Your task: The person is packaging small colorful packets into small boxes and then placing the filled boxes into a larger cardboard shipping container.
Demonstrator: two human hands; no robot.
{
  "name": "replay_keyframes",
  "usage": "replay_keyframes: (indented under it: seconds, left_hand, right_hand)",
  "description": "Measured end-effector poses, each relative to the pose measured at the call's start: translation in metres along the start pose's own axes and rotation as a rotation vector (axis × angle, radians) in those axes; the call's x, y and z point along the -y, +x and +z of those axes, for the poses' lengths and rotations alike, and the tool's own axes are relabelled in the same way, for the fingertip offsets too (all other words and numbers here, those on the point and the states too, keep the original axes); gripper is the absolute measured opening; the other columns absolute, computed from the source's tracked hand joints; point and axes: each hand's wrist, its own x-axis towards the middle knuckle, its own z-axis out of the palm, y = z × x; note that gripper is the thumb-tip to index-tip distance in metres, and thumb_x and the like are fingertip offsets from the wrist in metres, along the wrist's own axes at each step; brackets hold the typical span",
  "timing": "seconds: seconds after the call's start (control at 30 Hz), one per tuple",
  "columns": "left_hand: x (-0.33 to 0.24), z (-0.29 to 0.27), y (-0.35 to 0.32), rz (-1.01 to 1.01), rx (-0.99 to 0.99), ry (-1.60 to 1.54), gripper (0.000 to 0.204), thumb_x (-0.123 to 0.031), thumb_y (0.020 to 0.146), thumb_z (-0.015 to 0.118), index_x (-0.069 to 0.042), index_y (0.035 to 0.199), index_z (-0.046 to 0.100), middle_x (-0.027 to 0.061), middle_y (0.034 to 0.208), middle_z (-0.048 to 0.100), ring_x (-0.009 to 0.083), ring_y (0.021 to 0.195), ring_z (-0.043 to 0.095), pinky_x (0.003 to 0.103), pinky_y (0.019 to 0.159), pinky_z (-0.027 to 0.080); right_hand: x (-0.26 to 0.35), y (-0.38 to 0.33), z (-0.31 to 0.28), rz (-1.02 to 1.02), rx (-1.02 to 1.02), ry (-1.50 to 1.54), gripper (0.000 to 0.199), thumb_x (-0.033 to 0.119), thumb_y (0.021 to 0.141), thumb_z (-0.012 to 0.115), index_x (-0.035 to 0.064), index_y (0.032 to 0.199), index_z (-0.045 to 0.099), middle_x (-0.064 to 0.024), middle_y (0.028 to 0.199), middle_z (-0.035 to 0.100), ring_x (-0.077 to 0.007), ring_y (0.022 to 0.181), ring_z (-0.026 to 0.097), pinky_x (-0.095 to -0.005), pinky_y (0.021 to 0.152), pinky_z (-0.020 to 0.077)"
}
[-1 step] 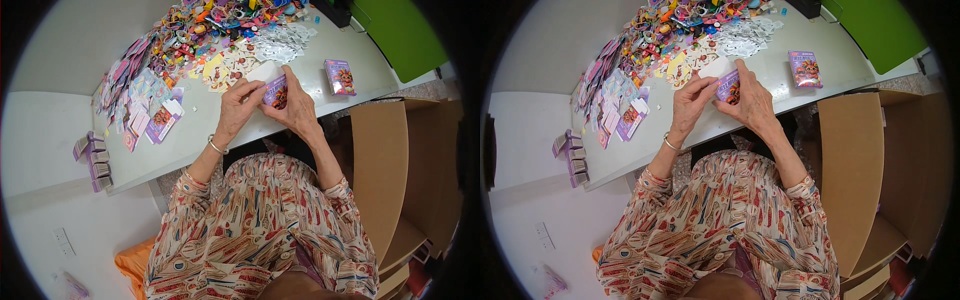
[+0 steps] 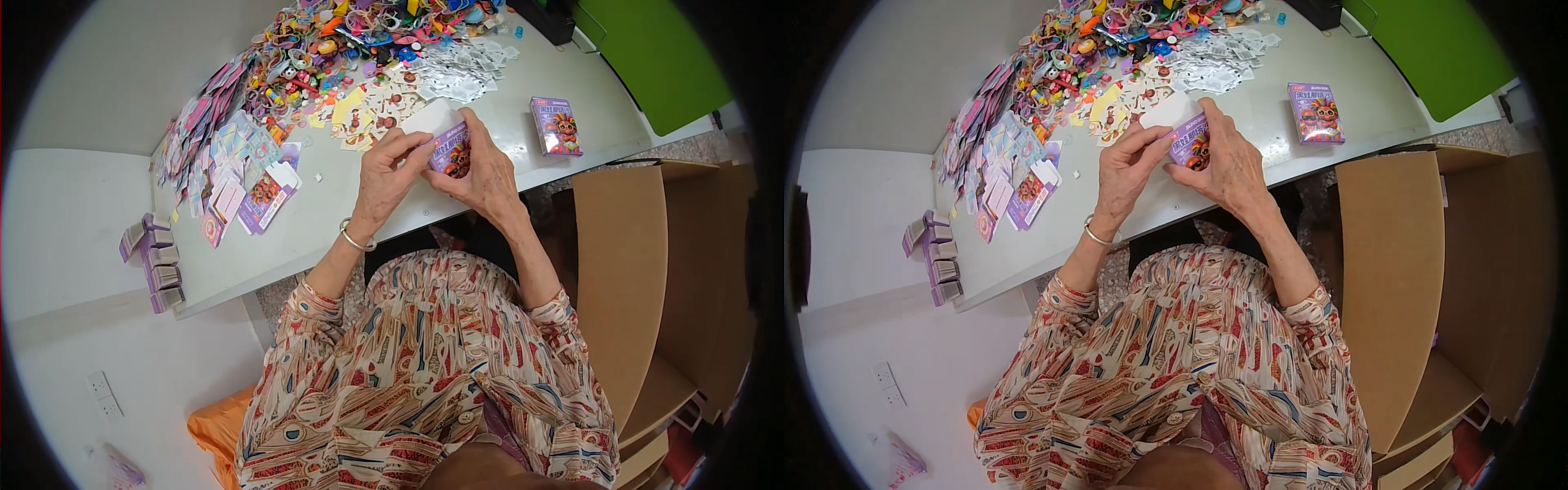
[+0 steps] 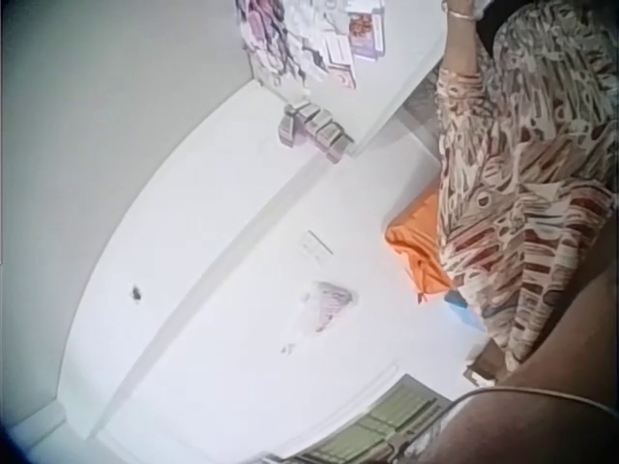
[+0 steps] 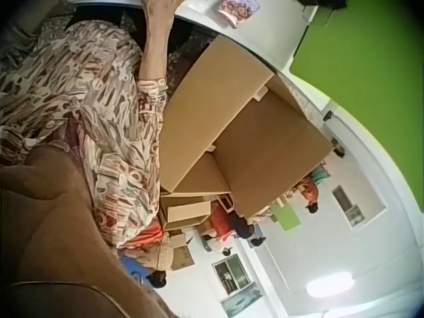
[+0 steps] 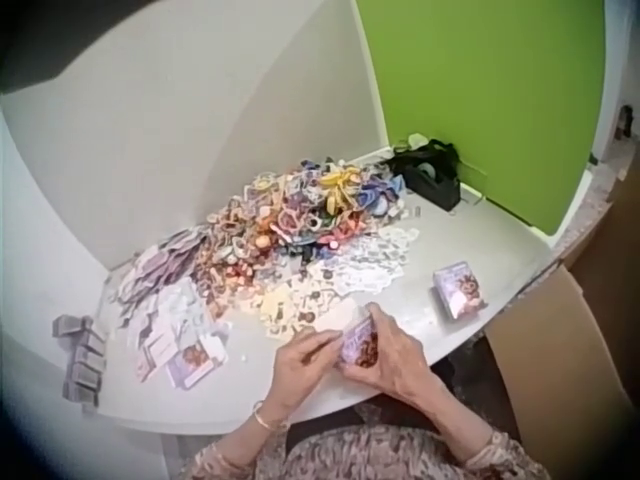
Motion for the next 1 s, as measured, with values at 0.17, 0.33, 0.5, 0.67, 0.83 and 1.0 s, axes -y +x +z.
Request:
replay_keyframes:
  seconds: [0.17,0.33,0.5,0.67,0.83,1.0]
  left_hand:
    - [0.001,0.0,-0.005,-0.017,-0.018,-0.029,0.017,-0.004,0.086,0.066,0.002,0.102,0.069,-0.0006,0.078,0.053,0.0051,0.072,0.052,0.019,0.06,0.041]
    - [0.006,0.002,-0.006,-0.041,-0.008,-0.008,0.019,-0.004,0.087,0.065,0.001,0.104,0.068,-0.0005,0.08,0.054,0.0042,0.074,0.053,0.018,0.061,0.041]
    - [-0.005,0.01,-0.006,-0.149,-0.044,-0.195,0.024,-0.003,0.091,0.06,0.001,0.115,0.064,-0.0014,0.088,0.053,0.0044,0.076,0.046,0.019,0.064,0.039]
    - [0.009,0.001,-0.007,-0.021,0.097,0.18,0.03,-0.004,0.09,0.059,0.0,0.12,0.06,0.0053,0.095,0.059,0.0086,0.083,0.056,0.023,0.072,0.048]
    - [-0.003,0.017,-0.01,0.095,-0.02,0.126,0.034,-0.004,0.089,0.059,0.0,0.123,0.057,0.0103,0.103,0.063,0.0155,0.091,0.061,0.028,0.076,0.05]
    - [-0.002,0.014,-0.012,0.306,-0.015,0.393,0.034,-0.003,0.086,0.061,0.001,0.12,0.058,0.0171,0.11,0.065,0.0262,0.09,0.065,0.033,0.081,0.051]
  right_hand:
    - [-0.004,0.003,0.0,-0.145,-0.068,0.061,0.089,0.034,0.063,0.082,-0.0031,0.131,0.038,-0.0251,0.105,0.059,-0.0331,0.083,0.065,-0.0394,0.073,0.053]
    - [-0.002,0.003,0.0,-0.088,-0.002,0.128,0.084,0.03,0.064,0.082,-0.0028,0.129,0.04,-0.0202,0.091,0.062,-0.0283,0.074,0.065,-0.0356,0.068,0.0523]
    - [-0.007,0.005,0.002,-0.116,0.005,0.169,0.075,0.026,0.065,0.079,-0.0013,0.125,0.043,-0.0203,0.088,0.062,-0.0285,0.072,0.064,-0.0359,0.066,0.0521]
    - [-0.008,0.007,0.001,-0.059,0.046,0.198,0.07,0.028,0.065,0.078,-0.0003,0.119,0.044,-0.0204,0.084,0.061,-0.0288,0.071,0.064,-0.0362,0.065,0.0512]
    - [-0.004,0.009,-0.005,0.05,0.134,0.23,0.074,0.03,0.066,0.077,-0.0009,0.122,0.041,-0.0218,0.082,0.061,-0.0343,0.073,0.065,-0.0398,0.067,0.0506]
    - [-0.002,0.006,-0.007,0.073,0.11,0.175,0.083,0.031,0.065,0.077,-0.0036,0.129,0.036,-0.0242,0.084,0.062,-0.0391,0.08,0.065,-0.0428,0.07,0.0505]
